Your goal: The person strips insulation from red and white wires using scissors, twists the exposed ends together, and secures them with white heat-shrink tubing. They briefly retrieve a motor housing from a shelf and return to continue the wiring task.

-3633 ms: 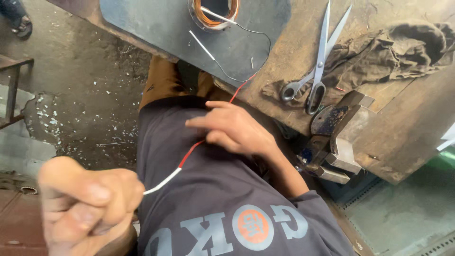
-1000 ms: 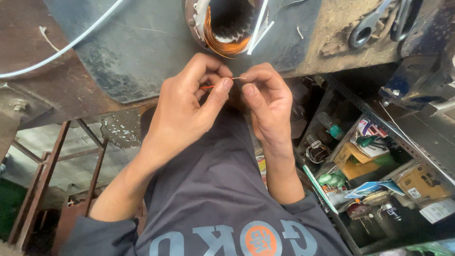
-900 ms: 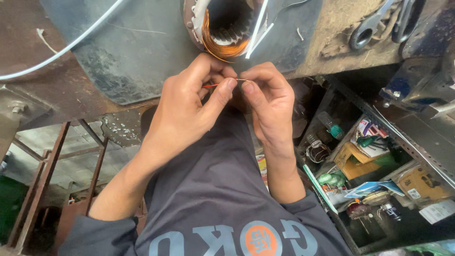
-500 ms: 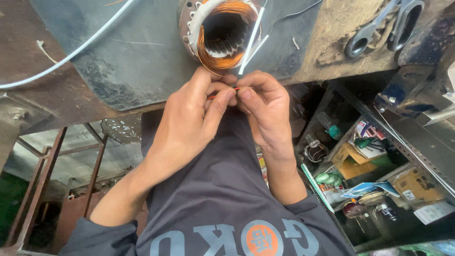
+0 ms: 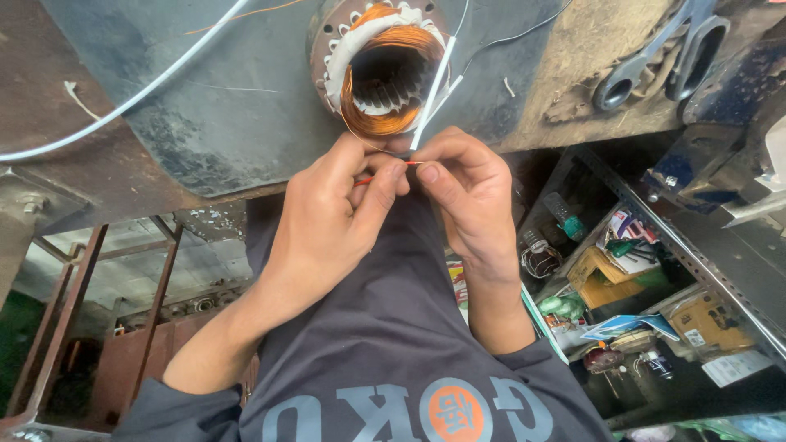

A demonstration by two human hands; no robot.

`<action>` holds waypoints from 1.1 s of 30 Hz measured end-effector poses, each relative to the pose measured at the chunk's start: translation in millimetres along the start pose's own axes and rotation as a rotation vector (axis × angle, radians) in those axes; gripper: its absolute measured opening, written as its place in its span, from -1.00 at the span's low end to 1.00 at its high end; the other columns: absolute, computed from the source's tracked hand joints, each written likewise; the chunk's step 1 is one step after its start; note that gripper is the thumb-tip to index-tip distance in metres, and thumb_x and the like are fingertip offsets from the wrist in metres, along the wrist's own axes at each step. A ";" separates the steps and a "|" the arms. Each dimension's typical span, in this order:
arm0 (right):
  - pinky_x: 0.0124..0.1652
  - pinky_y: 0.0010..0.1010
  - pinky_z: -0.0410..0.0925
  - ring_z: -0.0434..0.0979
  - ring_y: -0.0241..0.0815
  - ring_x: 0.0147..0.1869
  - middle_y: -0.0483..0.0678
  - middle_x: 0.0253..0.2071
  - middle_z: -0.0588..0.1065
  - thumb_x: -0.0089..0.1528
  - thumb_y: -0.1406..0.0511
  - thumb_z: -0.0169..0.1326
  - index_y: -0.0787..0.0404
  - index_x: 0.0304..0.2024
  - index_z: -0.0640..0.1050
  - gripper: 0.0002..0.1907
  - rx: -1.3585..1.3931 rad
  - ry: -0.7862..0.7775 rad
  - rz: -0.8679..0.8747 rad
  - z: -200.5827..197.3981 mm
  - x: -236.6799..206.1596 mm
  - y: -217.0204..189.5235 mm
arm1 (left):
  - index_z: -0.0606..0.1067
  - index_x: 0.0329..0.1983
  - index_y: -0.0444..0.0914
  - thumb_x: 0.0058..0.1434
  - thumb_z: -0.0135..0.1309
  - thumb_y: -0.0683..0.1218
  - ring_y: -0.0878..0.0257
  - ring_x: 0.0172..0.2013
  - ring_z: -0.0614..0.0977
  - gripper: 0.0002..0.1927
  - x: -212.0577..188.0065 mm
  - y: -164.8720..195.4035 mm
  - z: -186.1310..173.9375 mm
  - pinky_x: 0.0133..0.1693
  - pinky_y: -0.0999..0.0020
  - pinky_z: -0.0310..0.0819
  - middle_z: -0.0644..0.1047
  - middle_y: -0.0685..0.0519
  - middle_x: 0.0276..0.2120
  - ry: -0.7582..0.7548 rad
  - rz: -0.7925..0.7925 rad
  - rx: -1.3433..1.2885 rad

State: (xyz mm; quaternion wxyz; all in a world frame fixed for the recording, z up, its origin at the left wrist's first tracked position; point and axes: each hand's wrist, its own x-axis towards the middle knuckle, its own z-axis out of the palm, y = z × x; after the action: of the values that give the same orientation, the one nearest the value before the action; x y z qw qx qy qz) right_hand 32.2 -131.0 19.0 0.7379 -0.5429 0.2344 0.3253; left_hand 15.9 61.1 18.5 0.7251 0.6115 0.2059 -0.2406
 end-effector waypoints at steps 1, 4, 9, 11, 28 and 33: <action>-0.01 -0.53 0.38 0.52 -0.32 -0.07 -0.07 -0.10 0.48 0.39 0.45 0.17 0.37 -0.05 0.57 -0.90 0.007 -0.009 -0.001 0.3 0.5 -0.8 | 0.46 0.04 -0.38 0.45 0.06 -0.19 0.47 -0.40 0.60 -0.82 0.8 -0.2 -0.3 -0.37 0.52 0.49 0.62 0.05 -0.33 -0.009 -0.006 -0.006; -0.03 -0.56 0.36 0.49 -0.35 -0.08 -0.07 -0.15 0.49 0.39 0.46 0.18 0.38 -0.05 0.57 -0.90 -0.019 0.007 0.012 1.3 0.7 -3.3 | 0.48 -0.04 -0.38 0.43 0.10 -0.18 0.50 -0.43 0.55 -0.85 3.4 -1.4 -2.8 -0.40 0.54 0.46 0.64 0.08 -0.37 -0.041 -0.046 -0.040; 0.02 -0.52 0.38 0.52 -0.31 -0.01 -0.02 -0.06 0.55 0.35 0.44 0.17 0.36 -0.09 0.56 -0.89 -0.026 0.075 0.096 -0.9 0.5 -3.4 | 0.52 -0.03 -0.37 0.39 0.14 -0.19 0.48 -0.49 0.49 -0.83 6.4 -3.5 -1.3 -0.43 0.55 0.41 0.64 0.08 -0.38 -0.014 -0.033 -0.004; -0.08 -0.55 0.35 0.50 -0.33 -0.08 0.00 -0.05 0.60 0.32 0.43 0.17 0.35 -0.10 0.55 -0.88 -0.020 0.128 0.129 -0.4 -0.7 -1.1 | 0.54 -0.04 -0.36 0.36 0.17 -0.18 0.45 -0.52 0.51 -0.83 5.6 -3.9 0.4 -0.46 0.51 0.41 0.66 0.08 -0.37 0.015 -0.036 0.060; -0.21 -0.42 0.44 0.59 -0.13 -0.19 -0.01 -0.16 0.53 0.23 0.50 0.34 0.26 -0.09 0.61 -0.77 -1.184 -0.091 -0.482 19.5 10.8 -29.6 | 0.42 -0.05 -0.34 0.41 0.08 -0.20 0.08 -0.26 0.69 -0.87 4.8 -8.0 -5.2 -0.20 0.28 0.63 0.59 -0.06 -0.26 -0.041 0.046 -0.095; -0.21 -0.31 0.41 0.52 -0.06 -0.22 0.01 -0.22 0.50 0.20 0.47 0.39 0.27 -0.11 0.62 -0.75 -1.391 -0.052 -0.781 25.8 -7.6 -41.7 | 0.43 -0.11 -0.35 0.38 0.14 -0.19 0.08 -0.25 0.67 -0.85 5.8 -12.3 1.9 -0.19 0.23 0.55 0.57 -0.08 -0.25 0.086 0.252 0.230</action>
State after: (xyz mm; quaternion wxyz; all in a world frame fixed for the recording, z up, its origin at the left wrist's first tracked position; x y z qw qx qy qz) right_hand 57.4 -116.5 59.1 0.2957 -0.9139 -0.2469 0.1276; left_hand 13.1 56.9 5.7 0.6655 0.7210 0.1295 -0.1431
